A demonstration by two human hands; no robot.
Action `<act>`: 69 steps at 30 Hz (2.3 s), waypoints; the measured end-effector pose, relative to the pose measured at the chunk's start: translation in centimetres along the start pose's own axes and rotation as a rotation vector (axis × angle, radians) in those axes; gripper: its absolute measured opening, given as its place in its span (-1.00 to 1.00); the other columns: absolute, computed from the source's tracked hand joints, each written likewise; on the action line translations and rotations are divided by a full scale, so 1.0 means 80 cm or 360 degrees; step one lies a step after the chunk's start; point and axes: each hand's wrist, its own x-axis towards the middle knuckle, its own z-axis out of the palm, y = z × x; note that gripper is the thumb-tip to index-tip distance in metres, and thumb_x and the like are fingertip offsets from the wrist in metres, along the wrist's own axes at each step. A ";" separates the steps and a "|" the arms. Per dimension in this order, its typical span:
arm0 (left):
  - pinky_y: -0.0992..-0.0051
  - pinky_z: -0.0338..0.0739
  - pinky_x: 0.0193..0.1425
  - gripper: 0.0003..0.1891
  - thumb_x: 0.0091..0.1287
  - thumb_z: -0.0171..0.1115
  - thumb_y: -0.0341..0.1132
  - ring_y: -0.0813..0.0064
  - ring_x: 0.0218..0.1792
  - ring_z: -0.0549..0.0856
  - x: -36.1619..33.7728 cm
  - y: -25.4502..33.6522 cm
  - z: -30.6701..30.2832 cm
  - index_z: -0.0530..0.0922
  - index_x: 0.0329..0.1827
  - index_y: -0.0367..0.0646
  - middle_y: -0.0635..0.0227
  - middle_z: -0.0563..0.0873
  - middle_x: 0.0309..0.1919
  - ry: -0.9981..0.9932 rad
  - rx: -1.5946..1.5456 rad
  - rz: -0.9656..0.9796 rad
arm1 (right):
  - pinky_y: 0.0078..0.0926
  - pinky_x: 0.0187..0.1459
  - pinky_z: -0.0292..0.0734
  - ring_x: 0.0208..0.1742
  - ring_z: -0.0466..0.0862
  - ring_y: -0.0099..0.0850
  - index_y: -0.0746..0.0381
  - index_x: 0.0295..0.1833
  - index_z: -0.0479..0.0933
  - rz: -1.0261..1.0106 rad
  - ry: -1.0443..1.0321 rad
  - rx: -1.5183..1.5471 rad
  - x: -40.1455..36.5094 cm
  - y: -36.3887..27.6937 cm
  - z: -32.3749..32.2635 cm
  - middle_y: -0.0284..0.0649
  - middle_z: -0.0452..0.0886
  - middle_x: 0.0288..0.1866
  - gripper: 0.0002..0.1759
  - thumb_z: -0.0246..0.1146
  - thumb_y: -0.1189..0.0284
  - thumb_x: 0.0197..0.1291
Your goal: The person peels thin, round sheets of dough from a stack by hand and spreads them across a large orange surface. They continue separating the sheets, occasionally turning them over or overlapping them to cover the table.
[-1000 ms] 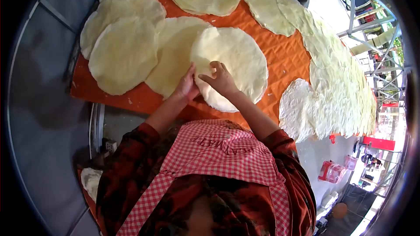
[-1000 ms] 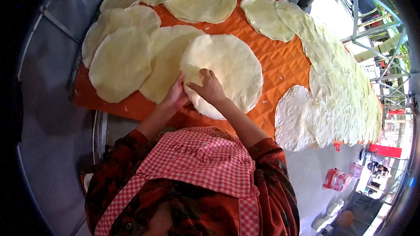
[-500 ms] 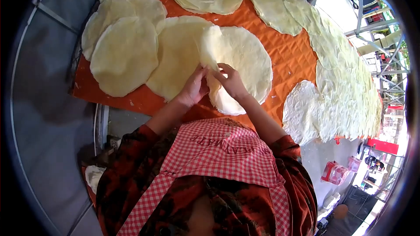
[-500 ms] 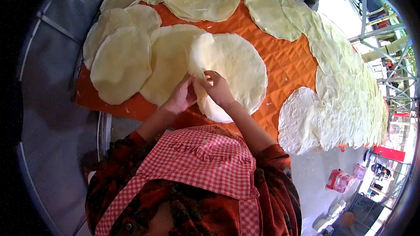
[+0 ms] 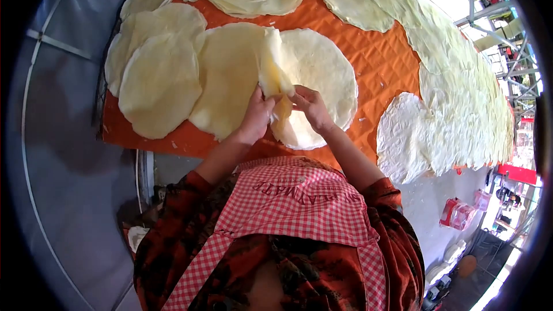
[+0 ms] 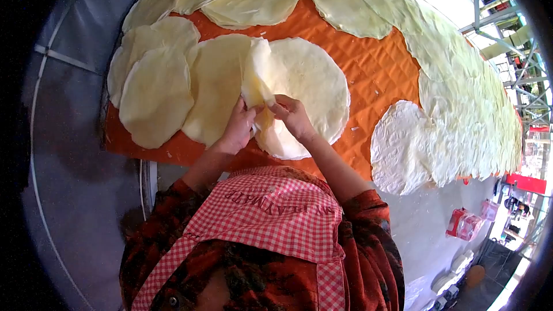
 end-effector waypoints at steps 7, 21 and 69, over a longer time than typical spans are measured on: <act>0.46 0.45 0.14 -0.50 0.28 -0.17 -0.64 0.46 0.07 0.51 -0.006 0.008 0.016 0.21 0.31 -0.14 0.28 0.49 0.08 -0.0001 0.0174 0.0013 | -0.49 -0.11 0.51 -0.09 0.58 -0.42 0.36 -0.02 0.51 0.0050 0.0231 -0.0170 -0.001 -0.024 0.010 -0.17 0.60 -0.16 -0.63 0.13 0.25 0.27; 0.44 0.45 0.16 -0.55 0.36 0.05 -0.47 0.43 0.09 0.50 -0.004 0.006 0.014 0.21 0.30 -0.19 0.24 0.49 0.07 0.0004 0.0071 0.0021 | -0.39 -0.29 0.48 -0.40 0.57 -0.34 0.40 -0.23 0.50 -0.0284 0.0494 -0.0544 -0.004 -0.013 0.009 -0.04 0.58 -0.42 -0.73 0.12 0.35 0.25; 0.47 0.51 -0.03 -0.50 0.18 0.26 -0.38 0.50 -0.08 0.56 -0.033 0.062 -0.080 0.31 0.18 -0.19 0.32 0.54 -0.05 -0.0111 -0.0176 -0.0002 | -0.46 -0.10 0.54 -0.11 0.59 -0.42 0.35 -0.01 0.50 0.0036 0.0043 -0.0043 0.028 -0.018 0.075 -0.20 0.61 -0.14 -0.65 0.18 0.31 0.22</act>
